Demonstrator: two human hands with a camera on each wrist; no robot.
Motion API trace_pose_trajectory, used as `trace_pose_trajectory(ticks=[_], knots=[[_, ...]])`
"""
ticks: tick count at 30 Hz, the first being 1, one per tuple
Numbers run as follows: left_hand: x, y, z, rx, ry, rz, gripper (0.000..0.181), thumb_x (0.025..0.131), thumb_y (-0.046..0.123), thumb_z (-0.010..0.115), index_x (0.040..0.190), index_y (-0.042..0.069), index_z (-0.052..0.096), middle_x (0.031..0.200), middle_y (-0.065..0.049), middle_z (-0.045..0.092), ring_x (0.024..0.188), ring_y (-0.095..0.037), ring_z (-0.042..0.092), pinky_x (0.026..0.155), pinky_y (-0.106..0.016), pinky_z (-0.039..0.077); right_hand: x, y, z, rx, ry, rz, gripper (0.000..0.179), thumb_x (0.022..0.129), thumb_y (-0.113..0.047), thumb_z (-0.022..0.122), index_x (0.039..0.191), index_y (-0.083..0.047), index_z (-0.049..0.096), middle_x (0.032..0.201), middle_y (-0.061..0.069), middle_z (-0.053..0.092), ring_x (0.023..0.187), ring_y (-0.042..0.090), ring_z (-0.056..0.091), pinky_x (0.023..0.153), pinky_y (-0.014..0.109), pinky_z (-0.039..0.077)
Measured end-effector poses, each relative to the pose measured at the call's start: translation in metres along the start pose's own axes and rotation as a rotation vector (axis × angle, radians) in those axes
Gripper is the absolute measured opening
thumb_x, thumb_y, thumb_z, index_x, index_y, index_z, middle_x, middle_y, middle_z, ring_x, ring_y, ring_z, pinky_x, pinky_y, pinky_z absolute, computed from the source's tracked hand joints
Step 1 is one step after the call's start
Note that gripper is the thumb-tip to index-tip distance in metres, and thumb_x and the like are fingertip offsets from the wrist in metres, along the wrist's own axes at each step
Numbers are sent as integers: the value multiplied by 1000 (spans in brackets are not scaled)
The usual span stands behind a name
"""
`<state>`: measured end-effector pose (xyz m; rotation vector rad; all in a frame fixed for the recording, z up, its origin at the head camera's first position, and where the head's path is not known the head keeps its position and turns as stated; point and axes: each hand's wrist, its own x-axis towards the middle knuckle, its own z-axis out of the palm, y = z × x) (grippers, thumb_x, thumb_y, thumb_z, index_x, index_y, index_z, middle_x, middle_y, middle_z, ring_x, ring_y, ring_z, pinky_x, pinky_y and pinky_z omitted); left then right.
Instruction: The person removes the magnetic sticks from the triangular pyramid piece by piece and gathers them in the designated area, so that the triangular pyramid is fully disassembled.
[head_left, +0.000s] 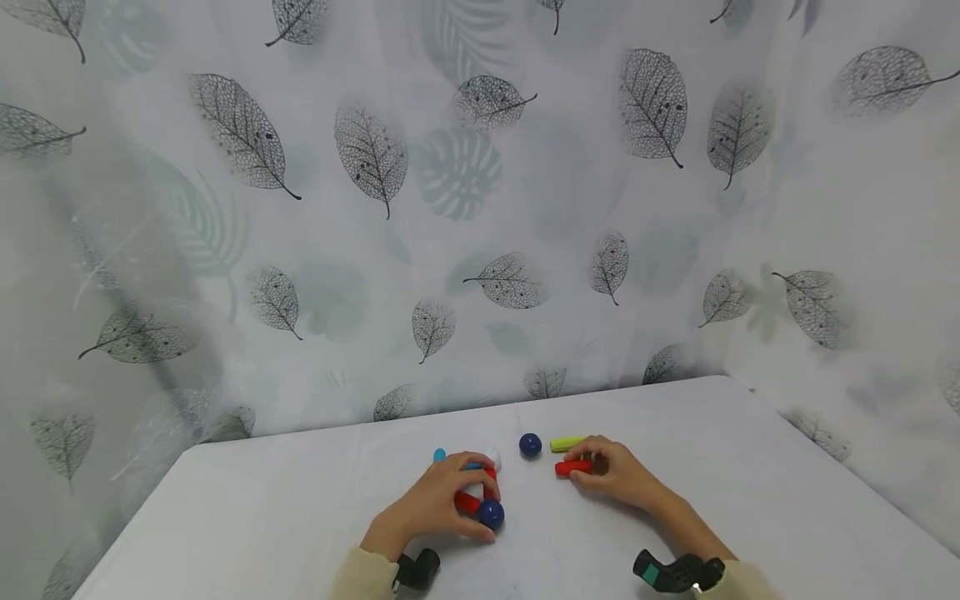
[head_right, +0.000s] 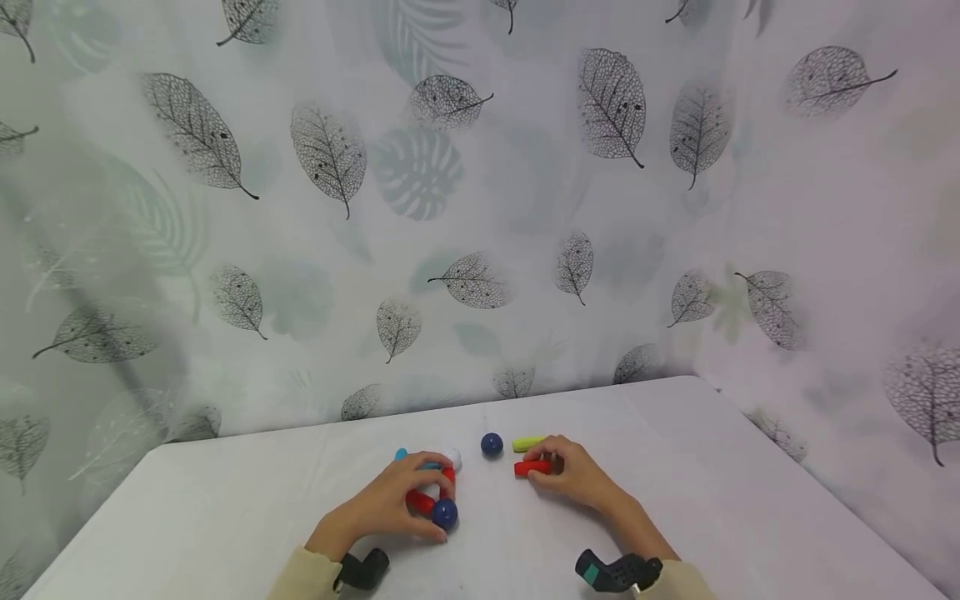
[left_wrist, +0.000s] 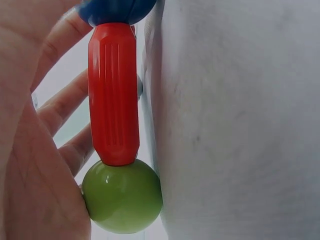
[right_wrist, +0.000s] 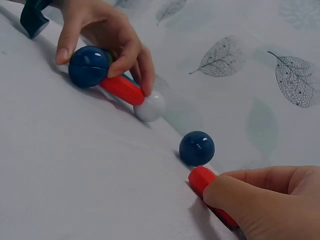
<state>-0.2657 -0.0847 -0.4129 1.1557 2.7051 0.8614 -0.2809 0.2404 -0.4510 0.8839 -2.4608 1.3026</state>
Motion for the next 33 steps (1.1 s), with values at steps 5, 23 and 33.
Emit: trace_pose_trajectory(ticks=[5,23,33], knots=[[-1,3,0,-59,25,-29,23,81,52,74,94,36,67,133,4,54,126,-23,44,103,-55,35,-1,1,2,-59,21,22,19,81,-5,74,99,-7,69,88,-2,61,78,8,47,66,23,41],[0,0,2,47,287,-155,27,86,20,71,112,16,64,117,-6,61,106,-28,57,95,-57,41,1,-3,6,-64,75,-28,24,80,-3,77,103,-4,68,93,9,65,78,20,48,66,25,42],[-1,-3,-1,30,267,-198,28,85,21,73,110,12,63,104,-4,66,94,-22,59,86,-44,48,4,-40,-1,-61,164,-201,25,72,15,75,93,5,66,86,19,64,78,30,51,59,34,47]])
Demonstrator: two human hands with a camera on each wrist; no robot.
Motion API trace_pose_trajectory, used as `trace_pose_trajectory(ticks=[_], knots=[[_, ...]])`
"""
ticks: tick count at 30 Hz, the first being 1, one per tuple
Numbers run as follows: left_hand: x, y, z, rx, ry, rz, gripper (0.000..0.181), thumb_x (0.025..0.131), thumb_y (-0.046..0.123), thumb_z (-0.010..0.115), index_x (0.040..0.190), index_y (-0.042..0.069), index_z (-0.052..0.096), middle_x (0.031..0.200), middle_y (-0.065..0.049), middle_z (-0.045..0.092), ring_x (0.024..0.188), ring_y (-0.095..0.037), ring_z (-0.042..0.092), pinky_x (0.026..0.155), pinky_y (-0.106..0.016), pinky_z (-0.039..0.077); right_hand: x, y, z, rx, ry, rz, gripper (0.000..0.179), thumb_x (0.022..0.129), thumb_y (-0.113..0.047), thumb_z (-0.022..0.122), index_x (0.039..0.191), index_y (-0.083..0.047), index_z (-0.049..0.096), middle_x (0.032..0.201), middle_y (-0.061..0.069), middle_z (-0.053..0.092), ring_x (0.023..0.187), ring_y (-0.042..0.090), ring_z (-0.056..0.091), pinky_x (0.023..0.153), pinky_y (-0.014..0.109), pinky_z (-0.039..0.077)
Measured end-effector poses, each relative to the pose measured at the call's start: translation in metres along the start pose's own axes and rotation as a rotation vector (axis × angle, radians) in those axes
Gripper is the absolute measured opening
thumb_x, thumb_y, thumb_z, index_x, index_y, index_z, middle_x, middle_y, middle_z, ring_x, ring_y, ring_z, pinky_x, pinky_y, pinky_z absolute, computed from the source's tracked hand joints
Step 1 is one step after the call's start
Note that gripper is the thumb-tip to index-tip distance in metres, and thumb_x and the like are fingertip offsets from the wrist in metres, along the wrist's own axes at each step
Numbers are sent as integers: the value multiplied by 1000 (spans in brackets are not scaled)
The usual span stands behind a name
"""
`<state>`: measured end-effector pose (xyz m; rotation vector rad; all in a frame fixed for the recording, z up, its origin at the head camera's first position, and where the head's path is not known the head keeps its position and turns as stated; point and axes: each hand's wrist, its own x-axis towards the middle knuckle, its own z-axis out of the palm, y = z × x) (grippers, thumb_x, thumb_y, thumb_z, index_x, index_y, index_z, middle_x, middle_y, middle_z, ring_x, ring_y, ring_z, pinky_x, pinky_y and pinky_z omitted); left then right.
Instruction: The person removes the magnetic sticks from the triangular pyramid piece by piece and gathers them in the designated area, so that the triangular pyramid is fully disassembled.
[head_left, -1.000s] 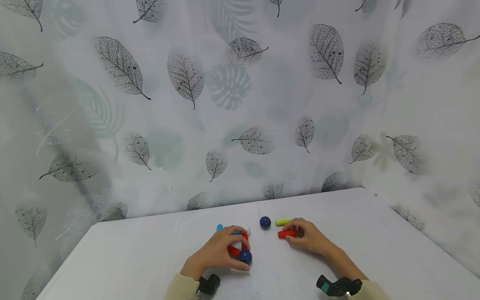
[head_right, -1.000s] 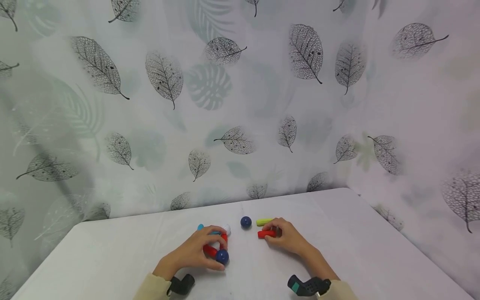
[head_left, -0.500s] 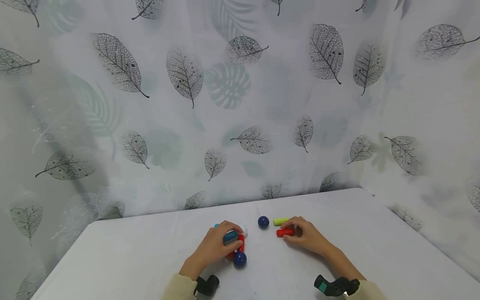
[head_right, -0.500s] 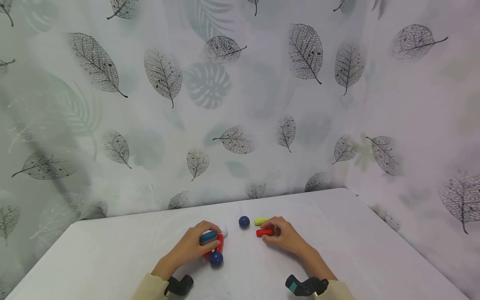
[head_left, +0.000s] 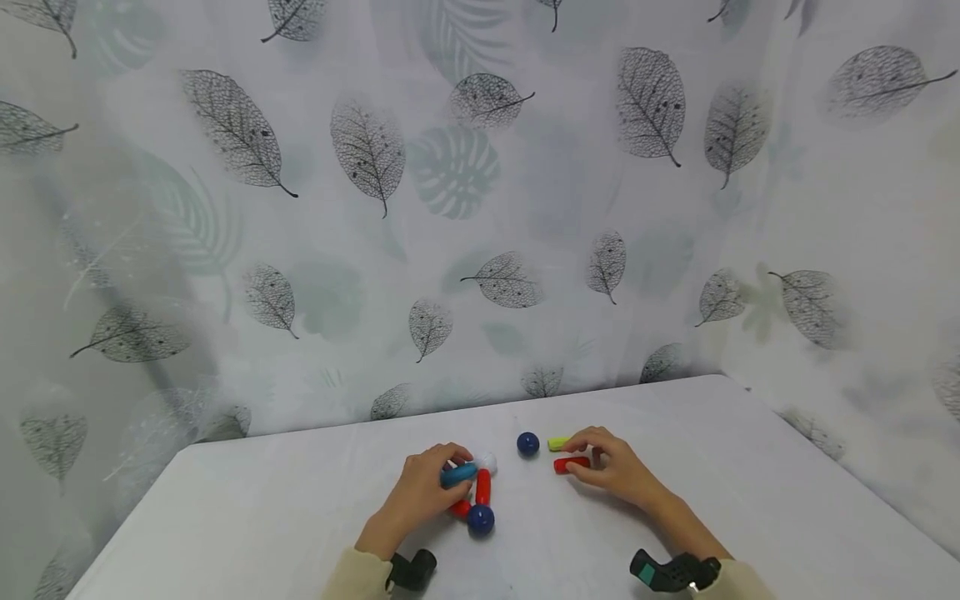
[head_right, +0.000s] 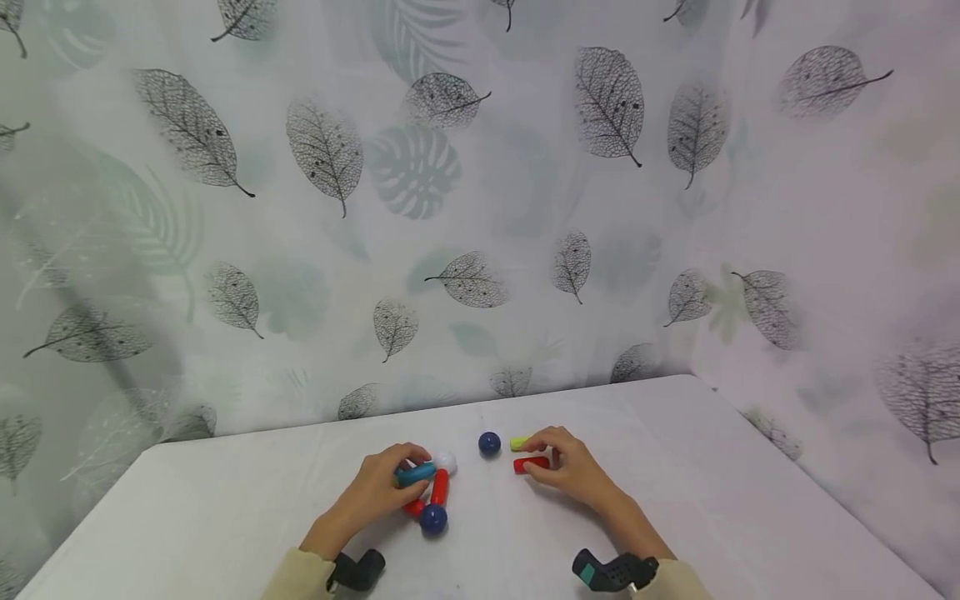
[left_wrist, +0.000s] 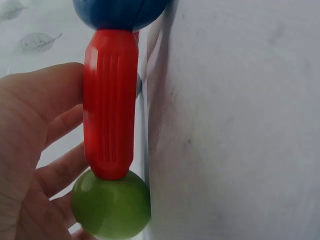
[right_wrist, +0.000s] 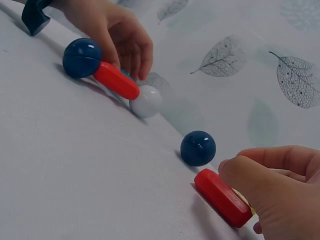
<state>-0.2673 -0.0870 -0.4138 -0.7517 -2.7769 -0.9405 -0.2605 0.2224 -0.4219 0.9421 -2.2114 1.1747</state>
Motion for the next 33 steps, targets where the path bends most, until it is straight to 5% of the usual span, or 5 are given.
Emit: trace_pose_trajectory(ticks=[9,14,24,33], knots=[[4,-5,2,-160,-125,17,22,86,12,69,108,13,66,101,2,66,92,-14,58,85,-34,50,3,1,0,37,28,-143,33,67,19,75,93,1,66,87,18,64,78,18,51,57,35,43],[5,-7,2,-186,-187,75,22,85,10,69,106,14,66,98,5,66,89,-10,57,83,-30,48,4,-1,3,71,16,-160,35,66,20,75,94,0,67,89,19,65,79,22,53,56,37,43],[5,-7,3,-172,-211,117,19,87,23,74,105,17,70,93,9,64,84,-4,55,77,-24,48,10,-9,13,130,3,-201,34,67,21,74,93,0,66,88,18,63,58,27,44,50,36,40],[3,-4,5,-182,-226,151,18,86,21,75,103,15,72,91,8,65,81,-3,54,77,-21,49,9,6,38,212,-119,-248,35,69,18,75,98,2,65,91,18,64,75,27,55,56,32,49]])
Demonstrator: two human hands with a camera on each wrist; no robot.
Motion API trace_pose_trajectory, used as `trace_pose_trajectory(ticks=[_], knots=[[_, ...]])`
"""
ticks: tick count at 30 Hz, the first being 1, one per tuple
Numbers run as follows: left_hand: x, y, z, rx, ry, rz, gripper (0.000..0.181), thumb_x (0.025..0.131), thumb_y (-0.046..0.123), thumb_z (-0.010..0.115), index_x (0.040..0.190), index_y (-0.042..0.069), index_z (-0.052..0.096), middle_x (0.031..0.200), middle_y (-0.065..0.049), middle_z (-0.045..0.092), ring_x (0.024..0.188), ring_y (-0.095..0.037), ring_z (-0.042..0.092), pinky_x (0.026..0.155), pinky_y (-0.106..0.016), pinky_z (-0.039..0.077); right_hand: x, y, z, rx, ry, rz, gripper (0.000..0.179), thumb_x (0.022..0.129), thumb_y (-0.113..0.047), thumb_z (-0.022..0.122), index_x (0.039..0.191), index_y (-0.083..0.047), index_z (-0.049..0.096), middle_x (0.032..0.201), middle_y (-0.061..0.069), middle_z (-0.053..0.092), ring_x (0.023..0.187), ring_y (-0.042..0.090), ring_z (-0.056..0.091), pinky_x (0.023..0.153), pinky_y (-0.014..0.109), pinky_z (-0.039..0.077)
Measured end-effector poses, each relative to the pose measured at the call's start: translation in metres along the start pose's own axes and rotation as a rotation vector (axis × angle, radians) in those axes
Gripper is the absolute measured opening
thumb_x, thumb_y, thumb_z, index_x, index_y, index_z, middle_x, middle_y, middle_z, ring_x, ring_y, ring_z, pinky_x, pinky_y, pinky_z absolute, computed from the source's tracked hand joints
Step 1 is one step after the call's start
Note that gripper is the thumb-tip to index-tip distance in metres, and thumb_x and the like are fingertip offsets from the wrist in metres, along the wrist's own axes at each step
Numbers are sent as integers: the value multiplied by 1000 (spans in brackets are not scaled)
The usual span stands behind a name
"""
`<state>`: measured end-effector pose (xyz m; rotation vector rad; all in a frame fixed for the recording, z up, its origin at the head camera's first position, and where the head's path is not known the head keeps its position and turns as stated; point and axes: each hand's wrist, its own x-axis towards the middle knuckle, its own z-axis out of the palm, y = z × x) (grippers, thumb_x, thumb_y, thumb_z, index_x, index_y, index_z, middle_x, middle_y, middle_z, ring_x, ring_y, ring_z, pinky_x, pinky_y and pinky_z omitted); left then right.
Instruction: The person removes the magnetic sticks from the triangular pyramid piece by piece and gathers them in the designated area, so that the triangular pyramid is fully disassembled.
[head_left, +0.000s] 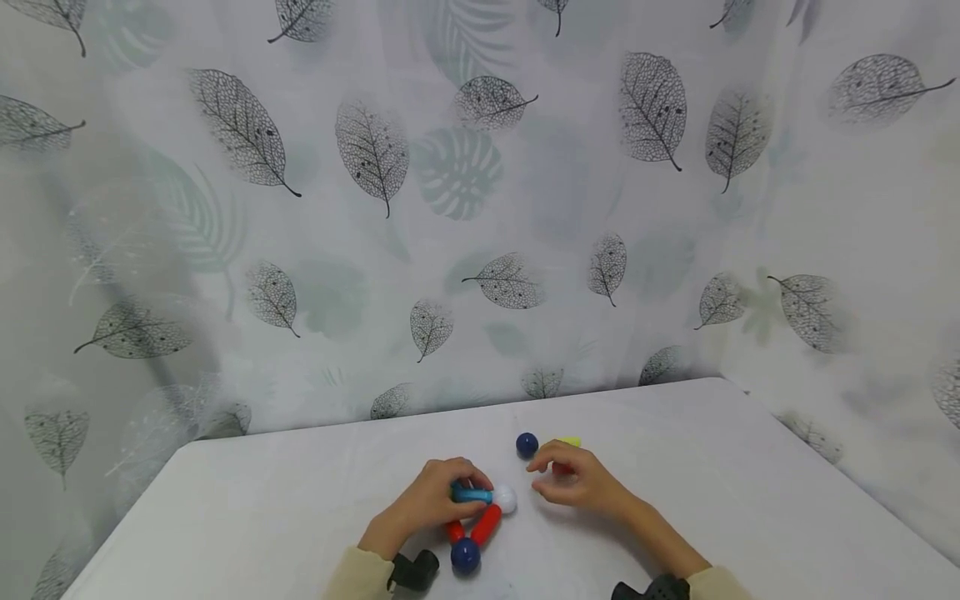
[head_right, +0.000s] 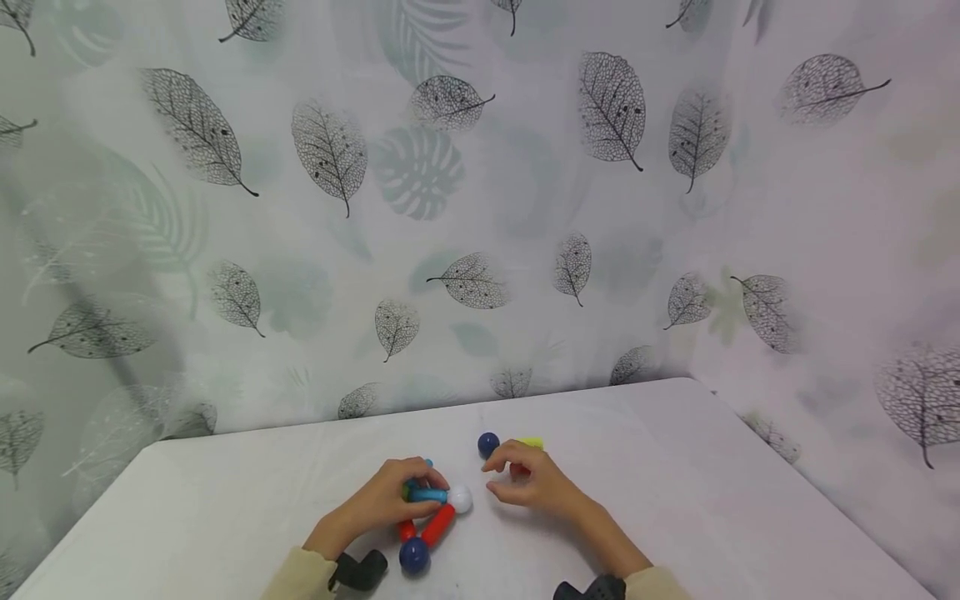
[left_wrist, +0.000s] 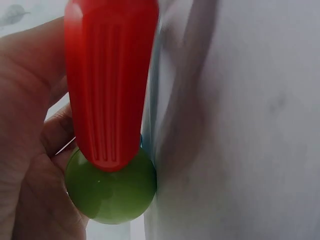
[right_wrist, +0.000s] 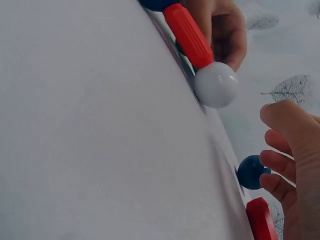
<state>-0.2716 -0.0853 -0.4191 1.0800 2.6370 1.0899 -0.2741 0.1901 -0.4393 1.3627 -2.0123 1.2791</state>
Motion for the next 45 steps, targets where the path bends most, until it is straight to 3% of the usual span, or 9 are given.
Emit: trace_pose_trajectory(ticks=[8,13,19,29,35,45], knots=[[3,1,5,1,1,50,18,86,22,75,103,15,72,90,9,66,79,0,54,77,-20,48,1,-12,17,169,-187,150,33,84,0,73,114,-2,61,104,15,63,81,27,60,65,30,56],[4,1,6,34,21,80,18,85,21,76,101,14,71,90,8,66,78,-1,54,76,-22,47,1,-19,27,142,-170,215,32,86,-4,73,115,-2,60,99,14,63,75,25,59,65,27,55],[3,7,7,148,19,21,16,86,26,74,99,18,69,85,14,59,81,0,52,86,-36,38,1,-25,32,114,-166,298,28,87,-11,73,110,-5,59,93,10,61,73,24,58,64,24,52],[-1,15,10,283,97,-52,16,88,25,72,103,20,70,91,10,62,88,-8,58,85,-40,37,0,-22,33,111,-164,263,28,85,-11,75,108,-7,58,91,7,62,69,18,58,63,22,52],[-1,15,12,257,138,-81,12,86,20,75,96,22,69,95,7,55,93,-12,59,81,-38,35,-2,-21,33,118,-171,239,27,87,-11,73,109,-6,58,93,6,63,72,19,59,63,23,53],[1,7,12,156,148,-26,6,85,17,70,89,21,69,90,13,57,88,-6,59,83,-41,31,-2,-18,34,107,-172,211,29,85,0,71,110,-2,58,95,12,62,72,26,57,62,26,54]])
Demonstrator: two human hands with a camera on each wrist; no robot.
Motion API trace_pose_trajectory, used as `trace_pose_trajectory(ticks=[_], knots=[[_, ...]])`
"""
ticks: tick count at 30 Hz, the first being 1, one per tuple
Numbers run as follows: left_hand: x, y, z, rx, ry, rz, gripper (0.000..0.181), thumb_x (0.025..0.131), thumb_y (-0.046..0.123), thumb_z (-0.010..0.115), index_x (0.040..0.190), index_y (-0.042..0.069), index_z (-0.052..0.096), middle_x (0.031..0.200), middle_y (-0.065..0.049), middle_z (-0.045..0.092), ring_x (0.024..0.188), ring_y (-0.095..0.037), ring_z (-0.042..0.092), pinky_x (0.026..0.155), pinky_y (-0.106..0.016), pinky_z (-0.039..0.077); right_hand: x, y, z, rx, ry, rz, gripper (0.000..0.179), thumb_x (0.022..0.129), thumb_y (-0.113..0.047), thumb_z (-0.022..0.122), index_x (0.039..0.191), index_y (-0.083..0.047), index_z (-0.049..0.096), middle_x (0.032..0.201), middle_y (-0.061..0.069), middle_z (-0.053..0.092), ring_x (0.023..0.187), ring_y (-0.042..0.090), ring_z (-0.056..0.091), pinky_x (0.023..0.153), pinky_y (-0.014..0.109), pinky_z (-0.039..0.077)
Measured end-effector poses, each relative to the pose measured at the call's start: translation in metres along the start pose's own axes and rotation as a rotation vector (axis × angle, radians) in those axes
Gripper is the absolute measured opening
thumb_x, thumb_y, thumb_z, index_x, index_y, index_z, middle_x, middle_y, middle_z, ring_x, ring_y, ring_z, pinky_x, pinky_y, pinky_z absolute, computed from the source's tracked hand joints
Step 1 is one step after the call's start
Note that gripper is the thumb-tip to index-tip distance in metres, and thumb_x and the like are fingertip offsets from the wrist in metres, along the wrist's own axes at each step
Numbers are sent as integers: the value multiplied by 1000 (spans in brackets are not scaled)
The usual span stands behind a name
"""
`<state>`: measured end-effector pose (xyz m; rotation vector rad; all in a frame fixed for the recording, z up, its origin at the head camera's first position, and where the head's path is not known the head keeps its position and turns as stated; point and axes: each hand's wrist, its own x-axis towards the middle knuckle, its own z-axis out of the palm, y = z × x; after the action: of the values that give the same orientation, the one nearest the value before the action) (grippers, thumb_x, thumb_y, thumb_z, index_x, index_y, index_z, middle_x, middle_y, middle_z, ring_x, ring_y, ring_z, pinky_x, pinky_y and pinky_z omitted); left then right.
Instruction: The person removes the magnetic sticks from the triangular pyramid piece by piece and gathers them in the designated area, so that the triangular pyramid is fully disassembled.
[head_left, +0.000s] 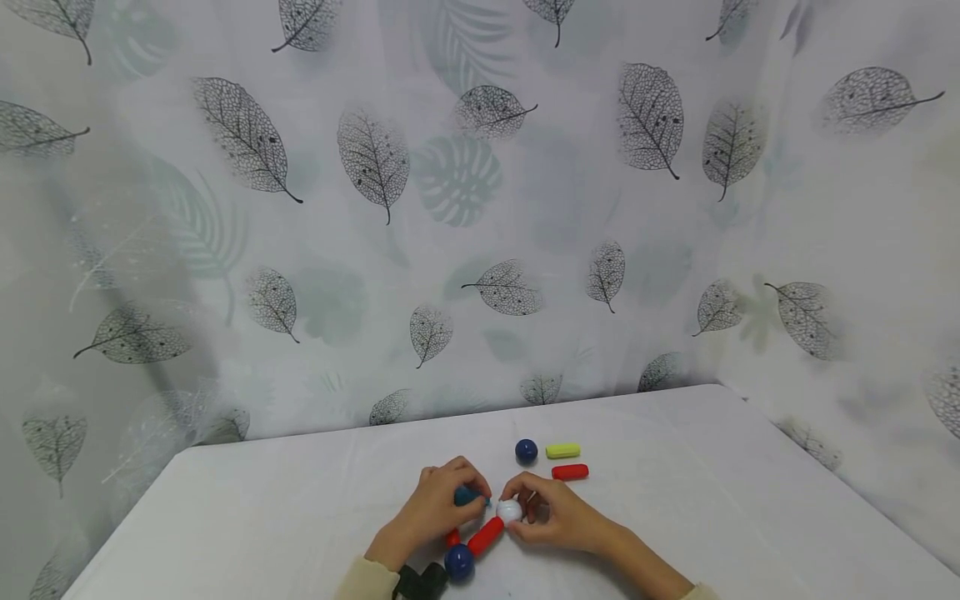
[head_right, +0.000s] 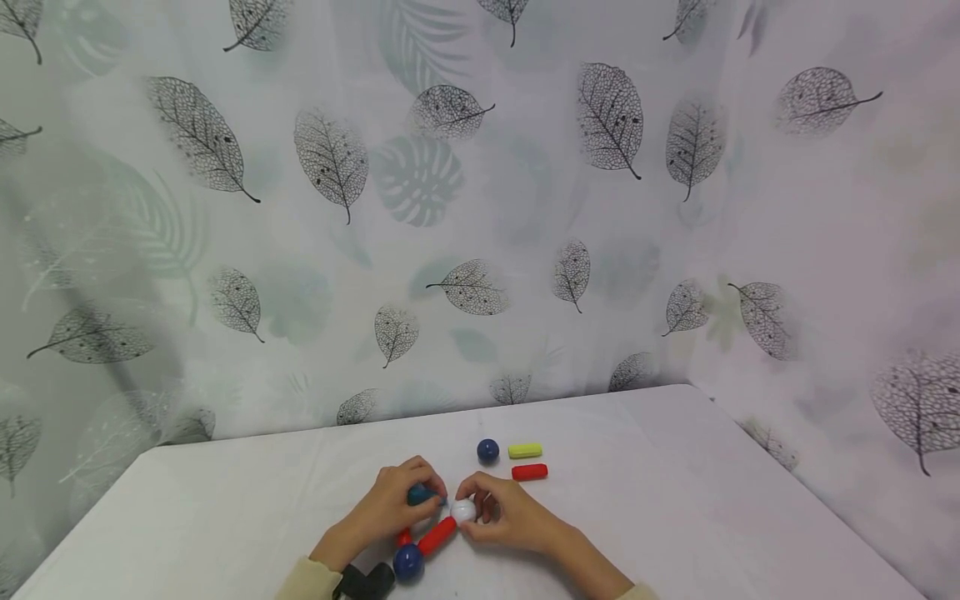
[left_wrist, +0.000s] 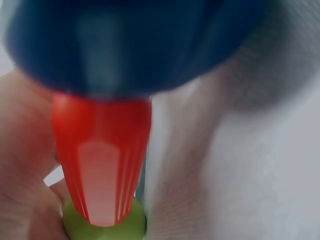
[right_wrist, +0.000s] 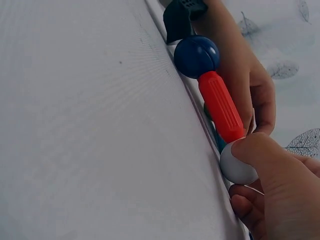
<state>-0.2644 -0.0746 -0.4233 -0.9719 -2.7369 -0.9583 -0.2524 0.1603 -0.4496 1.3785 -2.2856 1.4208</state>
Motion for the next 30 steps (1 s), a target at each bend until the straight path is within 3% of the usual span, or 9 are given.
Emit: trace_pose_trajectory(ticks=[3,8,12,25,30], knots=[[0,-3,-1,-32,-6,41,3,86,25,71,85,23,69,82,17,57,82,-2,56,84,-41,34,0,1,0,-7,6,-14,29,82,5,71,107,1,57,91,14,61,71,28,57,61,27,53],[-2,-3,-3,-62,-35,108,16,83,41,74,78,27,69,70,21,58,76,0,51,83,-37,37,0,-1,-1,7,1,-4,28,83,4,70,108,0,57,91,14,62,71,28,57,62,27,53],[-4,-1,-4,-65,-73,87,20,78,47,77,79,28,71,71,22,61,83,1,50,87,-41,34,1,-8,-2,14,2,6,28,83,3,69,108,-1,58,92,14,62,71,28,57,62,28,53],[-1,0,-6,-98,-147,59,18,79,44,78,80,26,75,71,25,62,81,6,53,90,-42,35,0,-2,-2,50,18,49,25,87,-9,72,109,-6,60,91,9,63,73,21,59,66,25,53],[0,-2,-5,-179,-182,99,16,79,35,79,74,20,75,71,21,63,76,5,56,82,-26,43,0,-3,-4,74,42,128,26,88,-11,72,109,-4,59,91,10,62,72,20,58,64,22,52]])
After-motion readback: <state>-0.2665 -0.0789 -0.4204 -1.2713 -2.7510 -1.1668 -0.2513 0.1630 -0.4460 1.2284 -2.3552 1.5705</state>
